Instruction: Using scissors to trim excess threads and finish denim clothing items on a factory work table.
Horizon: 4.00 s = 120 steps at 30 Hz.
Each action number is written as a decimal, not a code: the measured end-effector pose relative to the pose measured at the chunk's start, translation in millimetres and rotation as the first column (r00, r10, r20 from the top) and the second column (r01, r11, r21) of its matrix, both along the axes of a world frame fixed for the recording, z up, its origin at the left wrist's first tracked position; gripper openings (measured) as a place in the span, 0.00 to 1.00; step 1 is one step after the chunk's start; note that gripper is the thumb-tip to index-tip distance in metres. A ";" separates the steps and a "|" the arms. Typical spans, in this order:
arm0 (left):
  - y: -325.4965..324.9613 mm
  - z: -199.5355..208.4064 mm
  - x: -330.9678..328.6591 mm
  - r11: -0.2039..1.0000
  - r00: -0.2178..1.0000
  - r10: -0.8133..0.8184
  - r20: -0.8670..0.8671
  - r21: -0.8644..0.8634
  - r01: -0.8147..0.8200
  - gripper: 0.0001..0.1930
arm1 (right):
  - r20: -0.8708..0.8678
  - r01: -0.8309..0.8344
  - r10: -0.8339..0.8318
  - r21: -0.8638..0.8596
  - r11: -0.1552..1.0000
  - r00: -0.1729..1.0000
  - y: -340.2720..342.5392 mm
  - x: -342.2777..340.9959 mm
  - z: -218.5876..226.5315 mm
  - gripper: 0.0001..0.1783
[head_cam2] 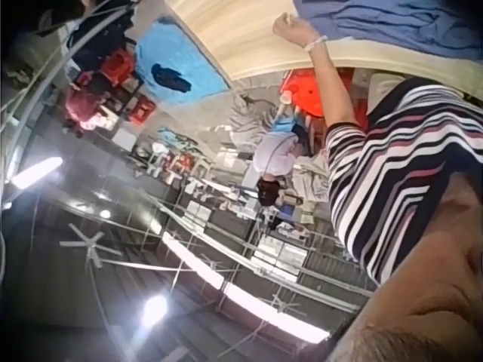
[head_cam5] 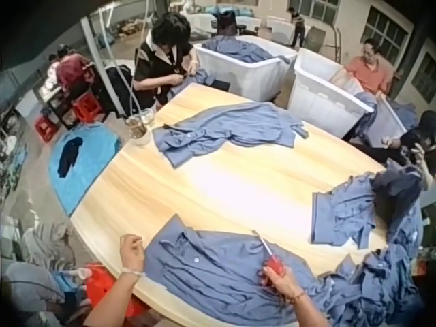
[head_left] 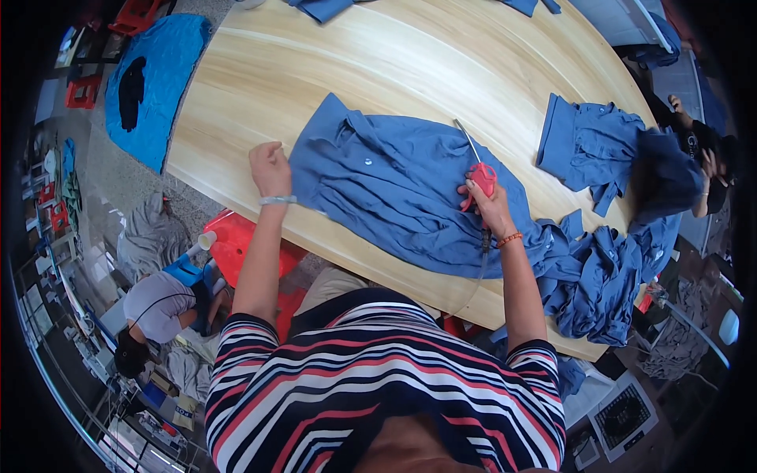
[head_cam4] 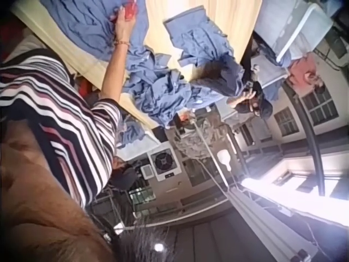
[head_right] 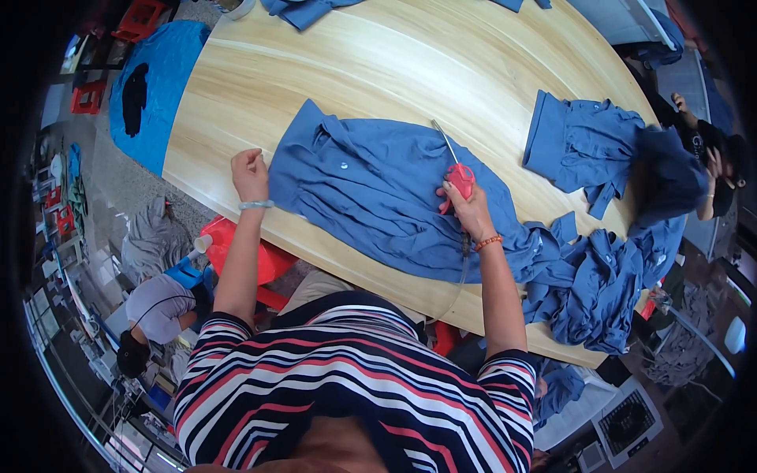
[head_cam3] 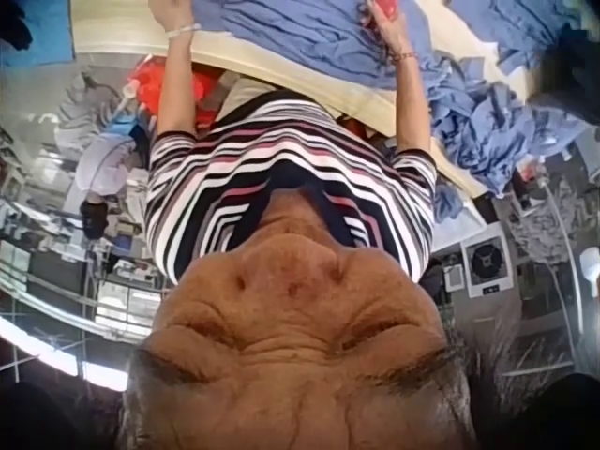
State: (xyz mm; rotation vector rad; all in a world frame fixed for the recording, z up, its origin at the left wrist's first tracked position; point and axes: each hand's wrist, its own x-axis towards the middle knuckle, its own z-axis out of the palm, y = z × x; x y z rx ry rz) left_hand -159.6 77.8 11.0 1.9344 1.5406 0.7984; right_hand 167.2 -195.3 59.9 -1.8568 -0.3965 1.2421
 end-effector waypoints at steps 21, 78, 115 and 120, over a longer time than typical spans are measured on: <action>-77.9 7.5 73.1 0.769 0.752 -0.625 -0.209 -0.002 0.639 0.26 | 0.536 -0.640 0.632 -0.205 0.740 0.559 27.5 -63.0 84.0 0.16; -64.2 36.8 105.0 0.499 0.349 -0.796 -0.495 -0.209 0.841 0.63 | 0.546 -0.467 0.580 -0.347 0.814 0.605 -3.9 -48.6 78.2 0.21; -221.4 29.2 473.3 0.135 0.163 -0.913 -0.375 0.100 0.986 0.47 | 0.586 0.380 -0.197 -0.206 0.902 0.786 -233.1 3.9 77.5 0.18; -279.8 33.2 553.5 0.100 0.137 -0.970 -0.202 0.186 0.978 0.44 | 0.594 0.449 -0.238 -0.237 0.861 0.769 -261.6 0.4 82.6 0.16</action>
